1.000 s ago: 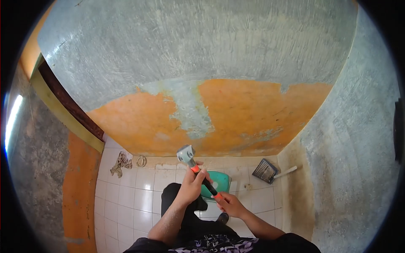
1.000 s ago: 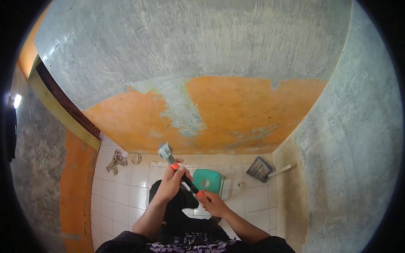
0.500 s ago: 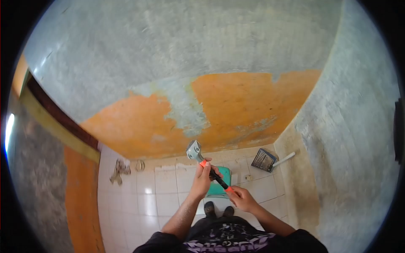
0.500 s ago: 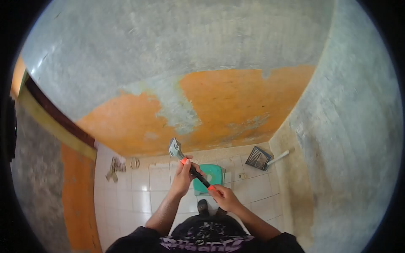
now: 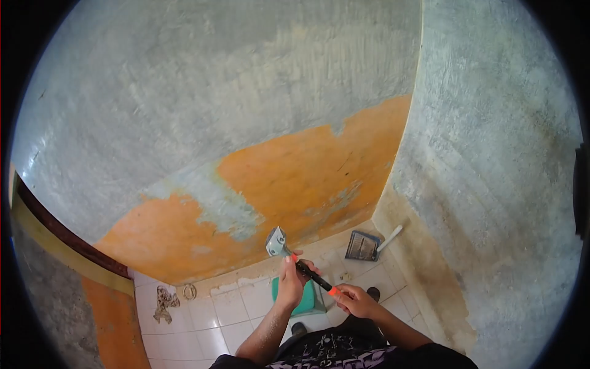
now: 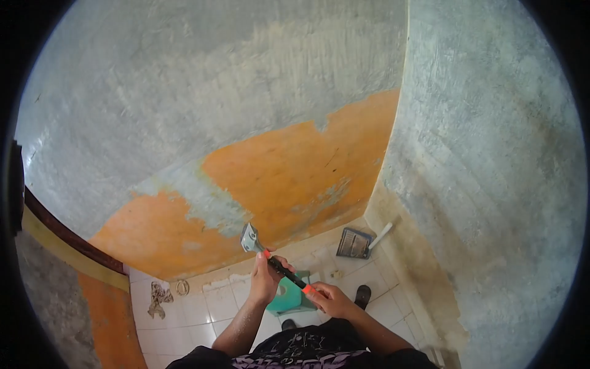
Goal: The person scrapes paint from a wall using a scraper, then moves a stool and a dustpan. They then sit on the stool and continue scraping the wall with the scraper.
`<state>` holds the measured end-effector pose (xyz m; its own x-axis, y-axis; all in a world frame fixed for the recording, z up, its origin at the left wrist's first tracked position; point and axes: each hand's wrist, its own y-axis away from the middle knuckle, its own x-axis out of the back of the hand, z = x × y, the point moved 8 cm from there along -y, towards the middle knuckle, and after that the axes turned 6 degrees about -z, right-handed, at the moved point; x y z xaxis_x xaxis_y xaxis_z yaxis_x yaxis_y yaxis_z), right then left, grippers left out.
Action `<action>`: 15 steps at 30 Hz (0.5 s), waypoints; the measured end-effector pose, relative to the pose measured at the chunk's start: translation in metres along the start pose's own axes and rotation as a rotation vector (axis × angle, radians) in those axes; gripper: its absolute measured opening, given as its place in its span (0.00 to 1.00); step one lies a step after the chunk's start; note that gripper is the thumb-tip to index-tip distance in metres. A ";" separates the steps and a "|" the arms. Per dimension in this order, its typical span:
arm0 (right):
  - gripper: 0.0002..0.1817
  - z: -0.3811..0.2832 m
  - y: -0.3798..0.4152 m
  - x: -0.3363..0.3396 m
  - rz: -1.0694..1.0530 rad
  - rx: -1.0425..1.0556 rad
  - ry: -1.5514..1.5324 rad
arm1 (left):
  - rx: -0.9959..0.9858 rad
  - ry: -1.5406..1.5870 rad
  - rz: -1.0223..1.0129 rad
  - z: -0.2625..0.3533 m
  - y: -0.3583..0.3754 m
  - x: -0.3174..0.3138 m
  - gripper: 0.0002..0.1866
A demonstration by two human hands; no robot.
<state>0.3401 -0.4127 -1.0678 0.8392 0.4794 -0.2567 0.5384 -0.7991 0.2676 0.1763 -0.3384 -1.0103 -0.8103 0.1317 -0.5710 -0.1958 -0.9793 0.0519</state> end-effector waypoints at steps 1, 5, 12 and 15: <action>0.18 0.000 0.000 0.017 -0.020 -0.031 -0.037 | -0.012 0.065 -0.005 -0.012 -0.014 -0.009 0.23; 0.18 -0.018 0.014 0.101 -0.033 -0.109 -0.023 | -0.035 0.295 0.014 -0.049 -0.074 -0.069 0.23; 0.15 -0.064 0.046 0.233 -0.004 -0.149 0.008 | 0.050 0.454 0.000 -0.122 -0.171 -0.178 0.21; 0.14 -0.065 0.048 0.275 -0.013 -0.186 -0.024 | 0.048 0.415 0.012 -0.128 -0.189 -0.208 0.23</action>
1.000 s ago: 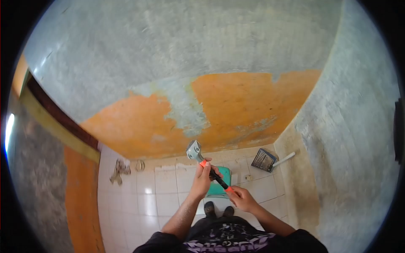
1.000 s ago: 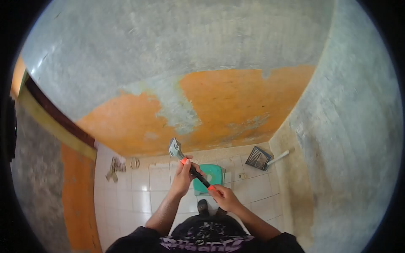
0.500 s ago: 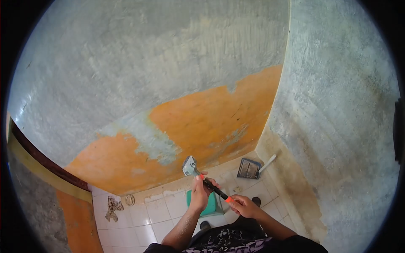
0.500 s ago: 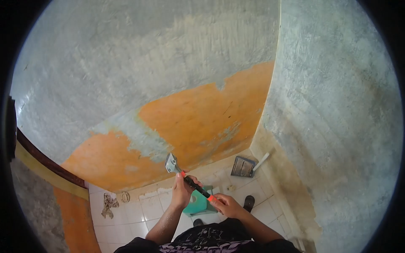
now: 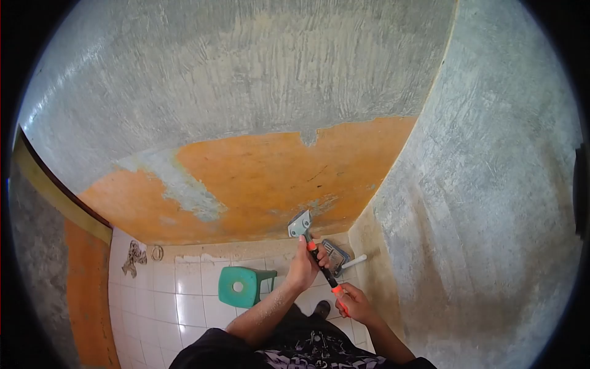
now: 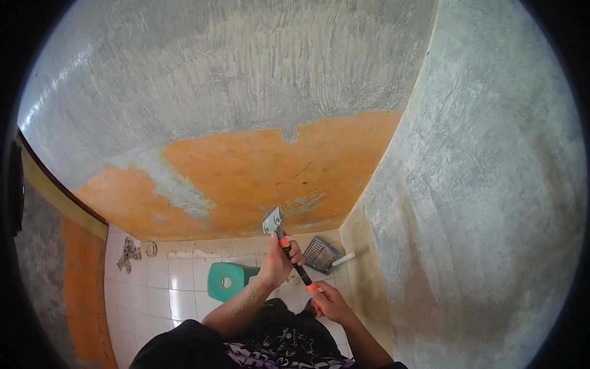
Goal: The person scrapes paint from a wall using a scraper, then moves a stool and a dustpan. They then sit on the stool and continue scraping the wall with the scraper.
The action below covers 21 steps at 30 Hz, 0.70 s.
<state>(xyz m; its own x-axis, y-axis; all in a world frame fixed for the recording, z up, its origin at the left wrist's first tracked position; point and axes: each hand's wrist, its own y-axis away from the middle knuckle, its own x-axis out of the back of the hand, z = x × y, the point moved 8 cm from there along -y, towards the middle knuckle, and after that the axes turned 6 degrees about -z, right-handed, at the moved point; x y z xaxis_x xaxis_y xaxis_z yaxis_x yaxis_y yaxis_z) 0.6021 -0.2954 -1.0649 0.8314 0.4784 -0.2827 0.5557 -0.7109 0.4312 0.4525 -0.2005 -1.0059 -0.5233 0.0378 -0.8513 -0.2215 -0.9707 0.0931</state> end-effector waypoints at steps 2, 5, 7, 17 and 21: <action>0.15 -0.012 -0.002 0.016 0.021 0.008 -0.003 | 0.012 -0.013 -0.010 -0.003 -0.013 -0.011 0.24; 0.13 -0.023 -0.016 0.024 0.002 0.023 -0.012 | 0.045 -0.052 0.003 -0.004 -0.036 -0.014 0.24; 0.14 -0.028 -0.029 0.024 -0.017 0.057 -0.057 | 0.045 -0.029 -0.026 -0.003 -0.054 -0.006 0.24; 0.24 -0.107 -0.107 0.067 0.051 0.091 -0.148 | 0.000 -0.004 -0.022 0.049 -0.189 -0.005 0.21; 0.18 -0.131 -0.157 0.086 0.104 0.099 0.025 | -0.035 -0.085 -0.052 0.072 -0.228 -0.003 0.21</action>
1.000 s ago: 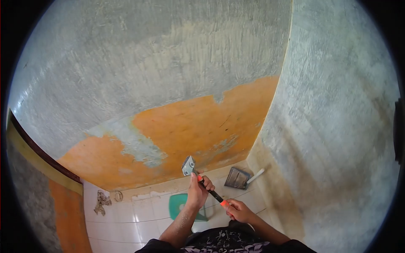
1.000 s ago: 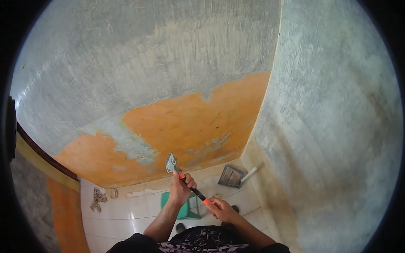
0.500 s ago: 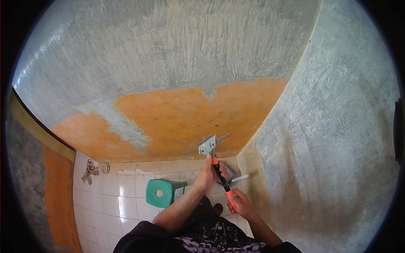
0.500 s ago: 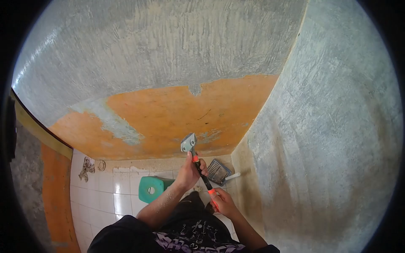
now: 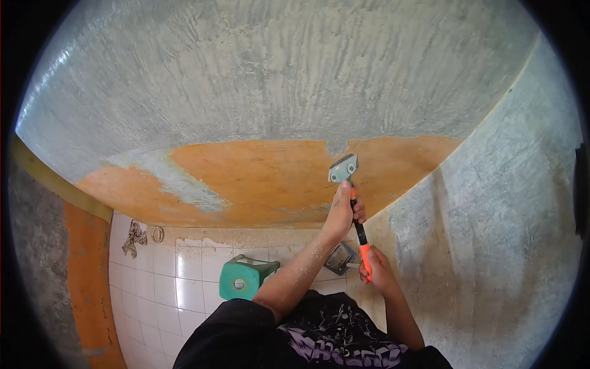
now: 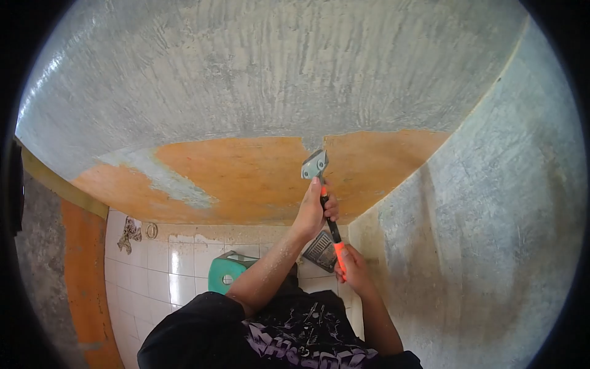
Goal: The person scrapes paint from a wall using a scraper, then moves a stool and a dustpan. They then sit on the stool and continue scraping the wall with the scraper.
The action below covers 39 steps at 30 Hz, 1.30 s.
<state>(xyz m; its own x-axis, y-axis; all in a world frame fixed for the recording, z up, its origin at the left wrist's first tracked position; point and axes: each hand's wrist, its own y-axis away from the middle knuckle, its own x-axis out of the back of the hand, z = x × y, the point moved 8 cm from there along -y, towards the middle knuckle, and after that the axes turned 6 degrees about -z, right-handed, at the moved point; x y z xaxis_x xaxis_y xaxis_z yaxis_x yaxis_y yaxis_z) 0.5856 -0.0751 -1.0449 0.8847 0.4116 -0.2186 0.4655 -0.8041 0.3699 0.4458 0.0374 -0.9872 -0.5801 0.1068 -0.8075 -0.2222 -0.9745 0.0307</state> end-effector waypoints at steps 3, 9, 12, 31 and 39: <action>0.18 -0.009 -0.032 0.001 0.078 0.044 0.029 | -0.023 -0.095 0.017 0.008 -0.029 0.008 0.22; 0.18 -0.019 -0.070 0.034 0.199 0.135 0.203 | -0.061 -0.124 0.043 0.009 -0.072 0.022 0.23; 0.18 -0.021 -0.083 0.047 0.183 0.127 0.220 | -0.066 -0.116 0.078 0.005 -0.080 0.029 0.24; 0.21 0.011 -0.145 0.041 0.091 0.248 0.179 | -0.159 -0.497 0.079 0.023 -0.091 0.050 0.22; 0.23 0.040 -0.149 0.039 0.163 0.217 0.114 | -0.091 -0.496 0.058 0.009 -0.089 0.069 0.22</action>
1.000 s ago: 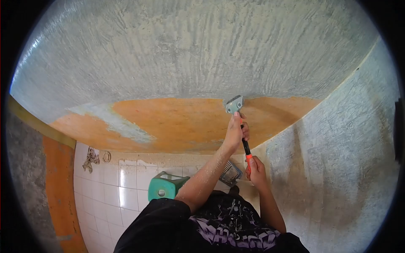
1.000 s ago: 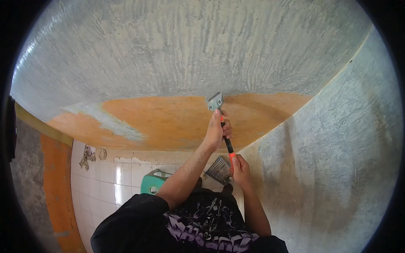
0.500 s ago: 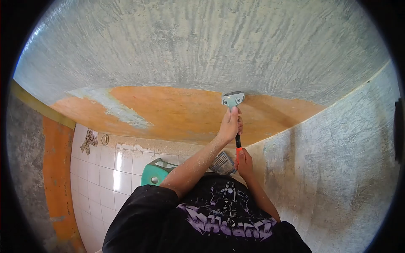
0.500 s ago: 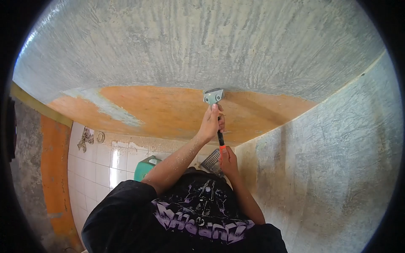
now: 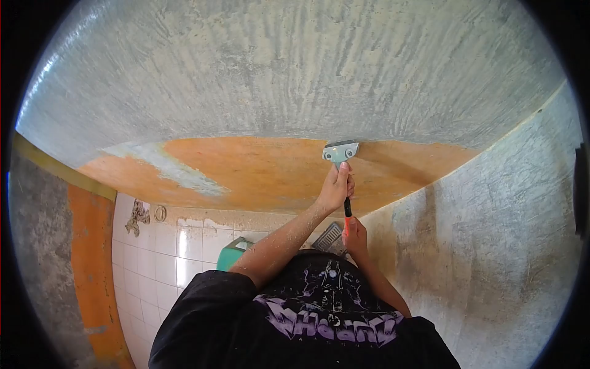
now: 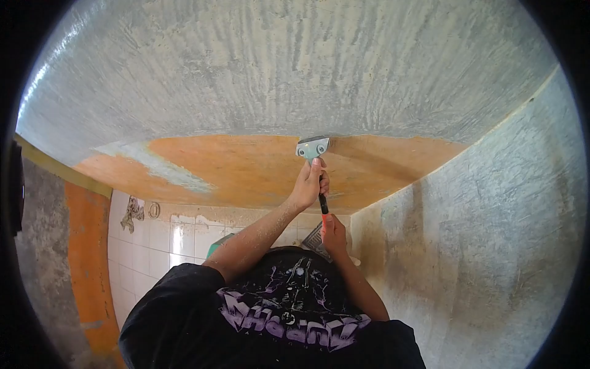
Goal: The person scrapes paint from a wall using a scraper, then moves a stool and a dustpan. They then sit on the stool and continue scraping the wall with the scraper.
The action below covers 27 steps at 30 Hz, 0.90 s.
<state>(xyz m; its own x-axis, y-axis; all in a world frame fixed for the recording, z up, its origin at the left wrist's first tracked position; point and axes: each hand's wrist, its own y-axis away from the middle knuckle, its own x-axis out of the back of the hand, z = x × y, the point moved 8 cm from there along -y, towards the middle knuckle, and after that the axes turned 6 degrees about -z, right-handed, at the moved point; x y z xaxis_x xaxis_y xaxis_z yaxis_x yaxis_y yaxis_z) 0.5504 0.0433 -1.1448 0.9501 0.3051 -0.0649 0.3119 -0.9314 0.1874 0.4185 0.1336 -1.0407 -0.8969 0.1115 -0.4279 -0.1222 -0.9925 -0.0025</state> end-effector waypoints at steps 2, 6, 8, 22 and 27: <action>0.25 0.005 -0.004 0.002 0.021 0.050 0.022 | 0.006 -0.005 -0.006 -0.004 -0.002 0.001 0.22; 0.28 0.014 -0.008 -0.004 0.057 0.071 0.030 | 0.005 -0.015 -0.023 -0.004 -0.003 0.002 0.22; 0.29 0.013 -0.006 -0.010 0.081 0.037 0.016 | 0.013 -0.024 -0.051 0.002 -0.002 0.002 0.22; 0.31 0.030 0.001 -0.016 0.085 -0.079 -0.085 | 0.046 -0.088 -0.042 -0.010 0.000 0.011 0.20; 0.33 0.035 0.001 -0.021 0.113 -0.088 0.025 | 0.081 -0.091 -0.078 -0.015 -0.003 0.015 0.20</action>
<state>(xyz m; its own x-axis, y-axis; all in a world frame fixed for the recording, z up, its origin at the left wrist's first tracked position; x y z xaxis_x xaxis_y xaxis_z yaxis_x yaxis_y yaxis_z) 0.5311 0.0290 -1.1772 0.9786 0.2052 -0.0146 0.2011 -0.9395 0.2772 0.4121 0.1370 -1.0605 -0.9177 0.1957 -0.3459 -0.2234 -0.9738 0.0418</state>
